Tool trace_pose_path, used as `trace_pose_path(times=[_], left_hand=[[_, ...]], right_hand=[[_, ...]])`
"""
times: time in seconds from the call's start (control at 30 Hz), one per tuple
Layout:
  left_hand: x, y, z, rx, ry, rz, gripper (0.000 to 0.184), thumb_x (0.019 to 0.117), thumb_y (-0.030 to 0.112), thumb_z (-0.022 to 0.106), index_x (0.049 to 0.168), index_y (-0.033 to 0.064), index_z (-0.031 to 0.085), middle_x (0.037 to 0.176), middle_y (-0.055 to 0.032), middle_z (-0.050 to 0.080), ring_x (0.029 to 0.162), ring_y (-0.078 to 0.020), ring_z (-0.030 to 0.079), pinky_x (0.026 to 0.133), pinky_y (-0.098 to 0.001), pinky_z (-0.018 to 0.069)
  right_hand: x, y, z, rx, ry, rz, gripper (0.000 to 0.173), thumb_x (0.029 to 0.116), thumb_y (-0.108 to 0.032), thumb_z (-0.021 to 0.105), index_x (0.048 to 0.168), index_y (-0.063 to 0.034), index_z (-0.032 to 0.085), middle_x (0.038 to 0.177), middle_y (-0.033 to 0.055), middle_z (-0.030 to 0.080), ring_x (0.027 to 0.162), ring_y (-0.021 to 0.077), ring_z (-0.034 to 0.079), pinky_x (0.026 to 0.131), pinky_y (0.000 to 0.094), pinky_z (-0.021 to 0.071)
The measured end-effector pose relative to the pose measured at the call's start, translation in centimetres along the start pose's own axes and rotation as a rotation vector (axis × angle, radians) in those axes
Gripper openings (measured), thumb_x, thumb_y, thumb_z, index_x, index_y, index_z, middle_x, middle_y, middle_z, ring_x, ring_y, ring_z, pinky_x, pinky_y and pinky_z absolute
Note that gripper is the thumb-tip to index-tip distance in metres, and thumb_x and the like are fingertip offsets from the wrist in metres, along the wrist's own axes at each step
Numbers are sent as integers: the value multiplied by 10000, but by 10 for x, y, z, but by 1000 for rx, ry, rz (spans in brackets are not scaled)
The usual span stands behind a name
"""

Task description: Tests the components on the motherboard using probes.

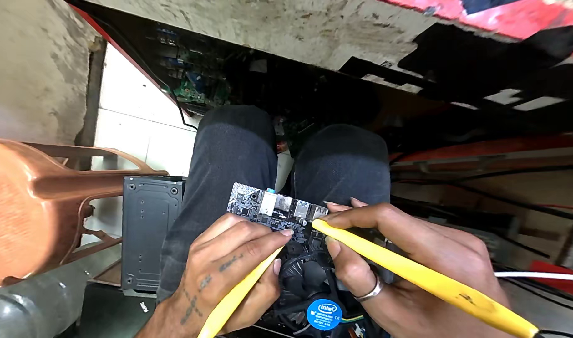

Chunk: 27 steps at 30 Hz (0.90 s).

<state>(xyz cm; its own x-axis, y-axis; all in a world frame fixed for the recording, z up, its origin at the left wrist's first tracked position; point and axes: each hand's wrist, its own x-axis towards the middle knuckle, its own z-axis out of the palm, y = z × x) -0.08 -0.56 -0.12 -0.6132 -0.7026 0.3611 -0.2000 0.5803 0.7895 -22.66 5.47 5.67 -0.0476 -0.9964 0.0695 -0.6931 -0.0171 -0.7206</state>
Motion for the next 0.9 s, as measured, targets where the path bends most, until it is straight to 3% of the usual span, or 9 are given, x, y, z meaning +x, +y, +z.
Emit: trace_pose_path(times=[0.2,0.53,0.67,0.9], left_hand=[[1,1,0,10,-4,-10,258,979,215,577,1079,69,765,972,-10,727,957,-73,642,815,-205,511],[1,0,-1,-2,-7,-7,266,985,215,567,1088,61,758,973,-13,722,959,-72,639,822,-205,512],[0,1,-1,-5,-12,-19,267,981,216,573,1089,61,761,981,-10,723,966,-67,641,824,-203,517],[1,1,0,-4,-3,-17,259,981,204,571,1075,53,760,971,-17,723,958,-70,641,826,-203,514]], right_hand=[[0,0,0,-5,1,6,206,948,-268,608,996,-110,731,833,-89,688,813,-30,652,737,170,561],[0,1,1,-1,7,-1,216,948,-265,610,1006,-102,738,868,-78,712,877,-15,679,806,190,583],[0,0,1,-14,6,5,205,947,-272,610,994,-116,734,832,-91,690,818,-29,658,724,167,565],[0,1,1,-13,5,-6,208,949,-269,606,993,-110,734,850,-83,701,840,-25,666,736,169,567]])
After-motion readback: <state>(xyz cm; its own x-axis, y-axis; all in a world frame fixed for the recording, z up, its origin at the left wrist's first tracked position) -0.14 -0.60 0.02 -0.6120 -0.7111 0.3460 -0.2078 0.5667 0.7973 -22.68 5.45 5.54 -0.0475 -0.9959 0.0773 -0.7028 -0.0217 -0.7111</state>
